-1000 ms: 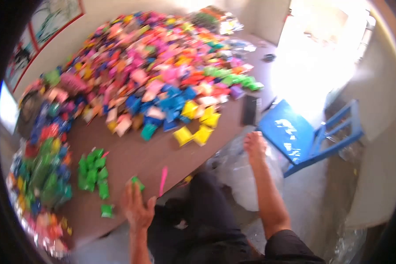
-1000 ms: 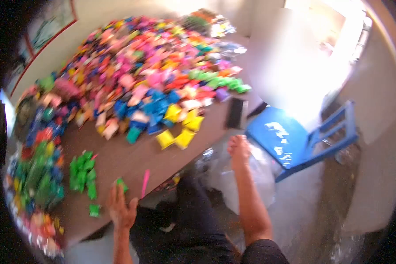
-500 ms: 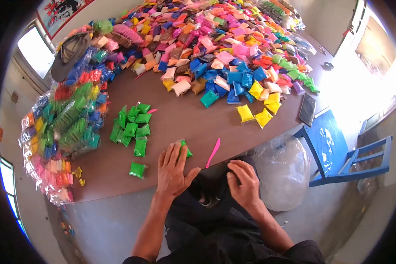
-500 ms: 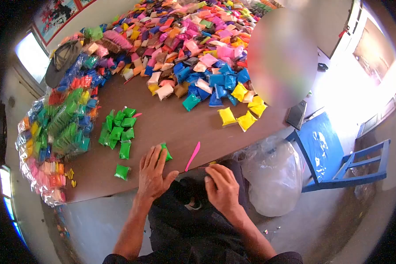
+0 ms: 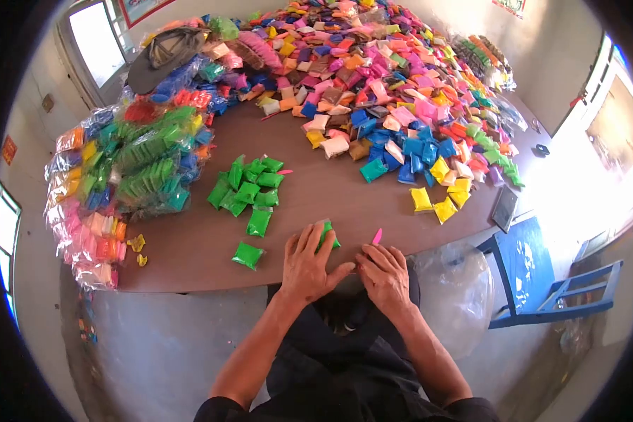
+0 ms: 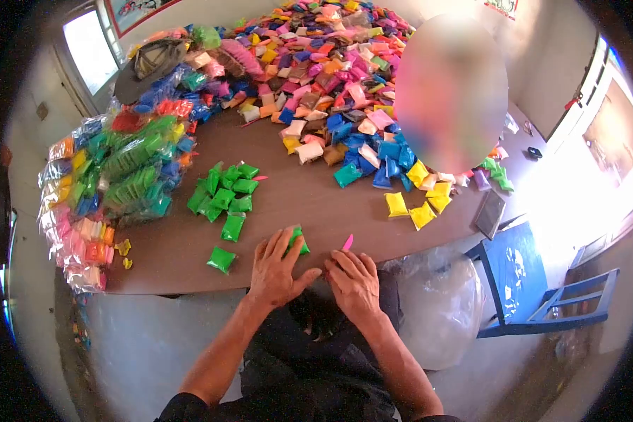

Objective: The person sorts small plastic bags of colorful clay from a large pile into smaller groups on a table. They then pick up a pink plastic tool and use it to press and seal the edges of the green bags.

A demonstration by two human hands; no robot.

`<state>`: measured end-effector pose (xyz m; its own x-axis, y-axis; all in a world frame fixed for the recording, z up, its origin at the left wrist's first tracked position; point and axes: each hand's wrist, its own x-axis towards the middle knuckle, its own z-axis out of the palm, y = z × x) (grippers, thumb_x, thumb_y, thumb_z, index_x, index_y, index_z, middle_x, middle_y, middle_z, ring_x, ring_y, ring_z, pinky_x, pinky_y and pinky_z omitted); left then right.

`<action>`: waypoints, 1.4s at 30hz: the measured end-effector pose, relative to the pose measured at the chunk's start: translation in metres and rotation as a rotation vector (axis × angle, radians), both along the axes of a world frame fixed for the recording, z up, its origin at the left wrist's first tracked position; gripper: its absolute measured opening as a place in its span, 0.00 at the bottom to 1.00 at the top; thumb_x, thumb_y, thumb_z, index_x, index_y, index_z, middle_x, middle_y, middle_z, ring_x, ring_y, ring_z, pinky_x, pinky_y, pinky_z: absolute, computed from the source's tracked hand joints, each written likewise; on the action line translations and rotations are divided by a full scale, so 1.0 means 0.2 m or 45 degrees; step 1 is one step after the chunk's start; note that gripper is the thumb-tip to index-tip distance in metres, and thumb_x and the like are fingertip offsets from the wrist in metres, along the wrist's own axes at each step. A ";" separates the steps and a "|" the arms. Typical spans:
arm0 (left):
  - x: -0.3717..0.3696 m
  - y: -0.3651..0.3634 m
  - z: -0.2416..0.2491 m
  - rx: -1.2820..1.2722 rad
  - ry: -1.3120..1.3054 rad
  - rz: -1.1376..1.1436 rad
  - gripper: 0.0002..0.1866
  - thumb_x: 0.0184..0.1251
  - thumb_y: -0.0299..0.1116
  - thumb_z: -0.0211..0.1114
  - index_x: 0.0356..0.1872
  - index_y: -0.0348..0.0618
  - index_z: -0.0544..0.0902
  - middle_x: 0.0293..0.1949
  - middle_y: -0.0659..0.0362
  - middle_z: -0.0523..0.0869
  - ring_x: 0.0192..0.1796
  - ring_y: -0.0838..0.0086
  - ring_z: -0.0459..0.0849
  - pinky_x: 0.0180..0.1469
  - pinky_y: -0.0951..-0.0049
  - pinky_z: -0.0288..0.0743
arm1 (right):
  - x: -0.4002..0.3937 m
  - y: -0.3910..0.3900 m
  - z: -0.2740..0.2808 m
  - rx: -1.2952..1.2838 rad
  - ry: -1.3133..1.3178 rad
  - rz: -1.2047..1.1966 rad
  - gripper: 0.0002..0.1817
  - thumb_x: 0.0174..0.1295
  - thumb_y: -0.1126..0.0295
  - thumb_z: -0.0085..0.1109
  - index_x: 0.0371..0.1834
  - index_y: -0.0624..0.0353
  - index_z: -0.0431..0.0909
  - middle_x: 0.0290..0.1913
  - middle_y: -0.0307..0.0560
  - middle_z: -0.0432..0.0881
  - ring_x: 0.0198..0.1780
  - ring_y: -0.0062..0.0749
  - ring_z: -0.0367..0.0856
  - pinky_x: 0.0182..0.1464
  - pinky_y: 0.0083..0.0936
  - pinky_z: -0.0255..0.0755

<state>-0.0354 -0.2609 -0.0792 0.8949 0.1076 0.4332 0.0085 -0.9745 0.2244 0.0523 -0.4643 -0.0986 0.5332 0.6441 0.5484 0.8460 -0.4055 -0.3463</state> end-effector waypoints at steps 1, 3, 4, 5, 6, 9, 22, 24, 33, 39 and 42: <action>-0.01 0.01 0.01 -0.023 -0.028 0.016 0.42 0.74 0.67 0.62 0.71 0.38 0.78 0.74 0.42 0.75 0.76 0.47 0.72 0.74 0.44 0.65 | 0.01 -0.01 0.01 0.016 -0.027 0.022 0.17 0.63 0.70 0.72 0.55 0.55 0.88 0.63 0.46 0.85 0.67 0.42 0.83 0.72 0.45 0.70; -0.03 0.00 0.02 -0.084 -0.071 0.037 0.41 0.75 0.65 0.62 0.72 0.38 0.78 0.75 0.41 0.74 0.77 0.46 0.72 0.74 0.44 0.65 | 0.01 -0.03 0.02 0.023 -0.014 0.036 0.17 0.63 0.70 0.73 0.55 0.56 0.88 0.63 0.47 0.85 0.67 0.44 0.83 0.72 0.46 0.71; -0.05 0.00 0.01 -0.058 -0.054 0.032 0.41 0.76 0.65 0.62 0.72 0.37 0.77 0.75 0.41 0.74 0.77 0.46 0.72 0.75 0.43 0.64 | 0.01 -0.04 0.03 0.024 -0.004 0.040 0.17 0.62 0.70 0.73 0.55 0.56 0.88 0.63 0.47 0.85 0.67 0.44 0.82 0.71 0.46 0.72; -0.06 0.01 -0.01 -0.032 -0.039 0.028 0.41 0.77 0.65 0.61 0.73 0.37 0.77 0.75 0.40 0.74 0.77 0.45 0.71 0.75 0.43 0.64 | 0.02 -0.06 0.01 0.091 -0.001 0.045 0.16 0.62 0.70 0.74 0.54 0.57 0.89 0.62 0.49 0.86 0.66 0.47 0.83 0.68 0.46 0.75; -0.07 0.01 -0.03 -0.006 -0.028 0.029 0.40 0.77 0.64 0.61 0.73 0.37 0.76 0.75 0.40 0.74 0.77 0.45 0.71 0.75 0.42 0.64 | 0.02 -0.07 0.00 0.138 0.015 0.013 0.16 0.62 0.71 0.74 0.53 0.57 0.89 0.61 0.49 0.86 0.65 0.47 0.84 0.67 0.46 0.76; -0.08 0.01 -0.06 -0.002 -0.035 -0.015 0.40 0.78 0.63 0.60 0.73 0.36 0.76 0.75 0.40 0.74 0.76 0.44 0.72 0.75 0.42 0.64 | 0.02 -0.09 0.01 0.267 -0.044 -0.075 0.13 0.62 0.73 0.76 0.50 0.58 0.91 0.57 0.51 0.87 0.58 0.47 0.88 0.57 0.41 0.83; -0.36 -0.22 0.15 -2.197 -0.042 0.085 0.21 0.86 0.46 0.62 0.51 0.33 0.88 0.39 0.54 0.92 0.42 0.72 0.90 0.49 0.71 0.83 | -0.37 0.13 0.29 0.501 -0.071 0.271 0.17 0.51 0.81 0.75 0.46 0.57 0.93 0.41 0.42 0.88 0.44 0.36 0.89 0.44 0.32 0.83; -0.39 -0.20 0.12 -2.353 -0.158 0.155 0.20 0.87 0.44 0.61 0.50 0.33 0.88 0.41 0.54 0.92 0.43 0.74 0.90 0.48 0.71 0.84 | -0.46 0.17 0.23 0.430 -0.035 0.328 0.20 0.51 0.75 0.78 0.50 0.54 0.92 0.50 0.39 0.87 0.54 0.36 0.88 0.54 0.32 0.82; -0.53 -0.01 0.03 -2.199 -0.135 0.522 0.12 0.83 0.35 0.65 0.49 0.34 0.87 0.32 0.56 0.90 0.27 0.82 0.82 0.31 0.79 0.76 | -0.44 0.19 0.14 0.287 0.204 0.459 0.19 0.56 0.70 0.81 0.52 0.56 0.89 0.56 0.45 0.87 0.57 0.42 0.88 0.56 0.37 0.82; -0.55 0.05 0.04 -1.940 -0.160 0.581 0.10 0.83 0.33 0.65 0.51 0.35 0.86 0.31 0.57 0.89 0.21 0.87 0.73 0.22 0.83 0.63 | -0.17 0.25 0.16 0.062 0.075 0.205 0.22 0.62 0.68 0.75 0.60 0.57 0.85 0.66 0.51 0.81 0.67 0.49 0.82 0.64 0.46 0.75; -0.52 0.04 0.08 -1.869 -0.099 0.616 0.09 0.82 0.31 0.65 0.51 0.36 0.87 0.32 0.58 0.88 0.22 0.88 0.72 0.22 0.84 0.62 | -0.05 0.36 0.16 -0.012 0.067 0.177 0.27 0.65 0.63 0.72 0.67 0.57 0.80 0.72 0.52 0.76 0.73 0.49 0.75 0.69 0.49 0.71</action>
<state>-0.1396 -0.2532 -0.0638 0.6312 0.7283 -0.2667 0.1910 0.1874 0.9635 0.0431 -0.3925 -0.0674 0.4663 0.7186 0.5160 0.8750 -0.2889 -0.3883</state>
